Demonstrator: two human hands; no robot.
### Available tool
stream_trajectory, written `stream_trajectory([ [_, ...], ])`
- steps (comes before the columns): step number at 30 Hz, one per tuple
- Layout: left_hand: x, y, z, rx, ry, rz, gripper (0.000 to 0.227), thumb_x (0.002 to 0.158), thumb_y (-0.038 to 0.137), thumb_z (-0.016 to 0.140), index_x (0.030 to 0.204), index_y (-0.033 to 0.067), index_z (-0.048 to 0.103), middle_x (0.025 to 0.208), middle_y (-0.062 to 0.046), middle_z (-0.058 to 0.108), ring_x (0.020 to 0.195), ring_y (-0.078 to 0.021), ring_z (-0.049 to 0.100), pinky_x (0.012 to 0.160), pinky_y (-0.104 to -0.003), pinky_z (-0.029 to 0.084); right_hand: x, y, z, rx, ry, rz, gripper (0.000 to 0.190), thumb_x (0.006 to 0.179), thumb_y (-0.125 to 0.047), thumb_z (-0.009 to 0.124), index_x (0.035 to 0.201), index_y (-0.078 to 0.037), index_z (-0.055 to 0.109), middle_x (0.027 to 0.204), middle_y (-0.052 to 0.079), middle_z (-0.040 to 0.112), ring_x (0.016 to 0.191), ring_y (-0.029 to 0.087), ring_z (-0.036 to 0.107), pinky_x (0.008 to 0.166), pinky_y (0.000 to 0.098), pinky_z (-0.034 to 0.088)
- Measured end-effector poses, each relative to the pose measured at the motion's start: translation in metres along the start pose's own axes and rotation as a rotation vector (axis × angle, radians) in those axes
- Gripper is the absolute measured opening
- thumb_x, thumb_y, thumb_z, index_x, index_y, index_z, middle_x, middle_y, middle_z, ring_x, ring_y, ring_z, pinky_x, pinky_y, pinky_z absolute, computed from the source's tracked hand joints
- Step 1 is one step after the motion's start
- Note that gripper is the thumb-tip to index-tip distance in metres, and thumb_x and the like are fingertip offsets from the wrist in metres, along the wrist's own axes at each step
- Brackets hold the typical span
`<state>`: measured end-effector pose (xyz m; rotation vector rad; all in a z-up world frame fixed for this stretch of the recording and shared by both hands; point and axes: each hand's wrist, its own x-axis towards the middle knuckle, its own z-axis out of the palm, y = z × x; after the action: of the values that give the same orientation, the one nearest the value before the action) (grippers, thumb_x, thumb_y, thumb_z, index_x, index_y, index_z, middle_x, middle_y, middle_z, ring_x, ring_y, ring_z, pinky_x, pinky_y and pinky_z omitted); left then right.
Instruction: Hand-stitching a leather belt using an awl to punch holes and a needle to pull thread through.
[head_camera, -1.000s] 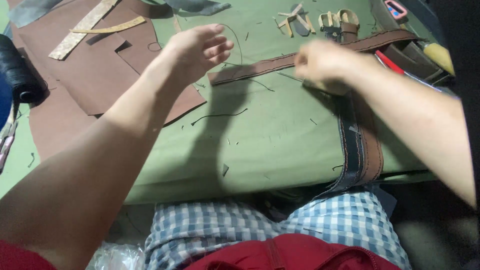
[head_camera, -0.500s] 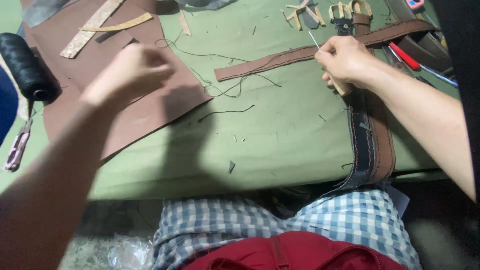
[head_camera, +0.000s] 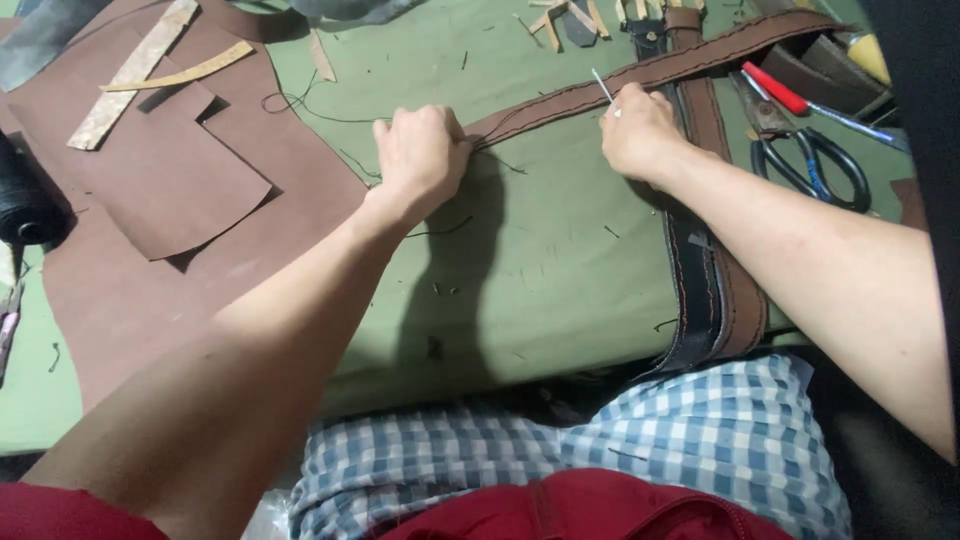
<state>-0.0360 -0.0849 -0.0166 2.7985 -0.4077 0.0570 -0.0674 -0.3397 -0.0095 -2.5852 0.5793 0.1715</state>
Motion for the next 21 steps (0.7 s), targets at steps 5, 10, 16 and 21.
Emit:
stream_trajectory([
  [5, 0.005, -0.002, 0.009, 0.055, 0.062, 0.03, 0.014, 0.096, 0.014, 0.053, 0.089, 0.0118, 0.066, 0.077, -0.01, 0.068, 0.087, -0.0319, 0.049, 0.083, -0.044, 0.034, 0.001, -0.006, 0.008, -0.056, 0.037, 0.03, 0.033, 0.112, -0.026, 0.041, 0.137, -0.005, 0.044, 0.137, 0.022, 0.047, 0.122, 0.04, 0.052, 0.102, 0.0541, 0.044],
  [10, -0.003, 0.019, -0.016, -0.034, -0.01, 0.045, 0.02, 0.091, 0.009, 0.043, 0.086, 0.0096, 0.062, 0.077, -0.013, 0.069, 0.086, -0.0336, 0.046, 0.083, -0.045, 0.033, 0.003, -0.002, 0.01, -0.06, 0.065, -0.005, 0.032, 0.112, -0.027, 0.041, 0.133, -0.003, 0.046, 0.13, 0.024, 0.049, 0.115, 0.042, 0.056, 0.096, 0.0569, 0.047],
  [16, 0.001, 0.036, -0.091, -0.154, -0.745, 0.141, 0.025, 0.093, 0.035, 0.065, 0.105, 0.0183, 0.079, 0.095, 0.006, 0.079, 0.087, -0.0085, 0.067, 0.079, -0.028, 0.053, -0.006, -0.007, 0.003, -0.047, 0.038, 0.028, 0.034, 0.112, -0.027, 0.041, 0.137, -0.004, 0.042, 0.135, 0.022, 0.046, 0.121, 0.042, 0.053, 0.1, 0.0582, 0.045],
  [21, 0.075, 0.011, -0.019, -0.303, -0.14, 0.074, 0.026, 0.074, 0.012, 0.059, 0.087, 0.0193, 0.081, 0.084, 0.005, 0.079, 0.073, -0.0092, 0.073, 0.064, -0.028, 0.064, -0.013, -0.012, -0.003, -0.055, 0.009, 0.029, 0.033, 0.113, -0.026, 0.035, 0.137, -0.004, 0.042, 0.136, 0.023, 0.043, 0.122, 0.042, 0.051, 0.102, 0.0593, 0.043],
])
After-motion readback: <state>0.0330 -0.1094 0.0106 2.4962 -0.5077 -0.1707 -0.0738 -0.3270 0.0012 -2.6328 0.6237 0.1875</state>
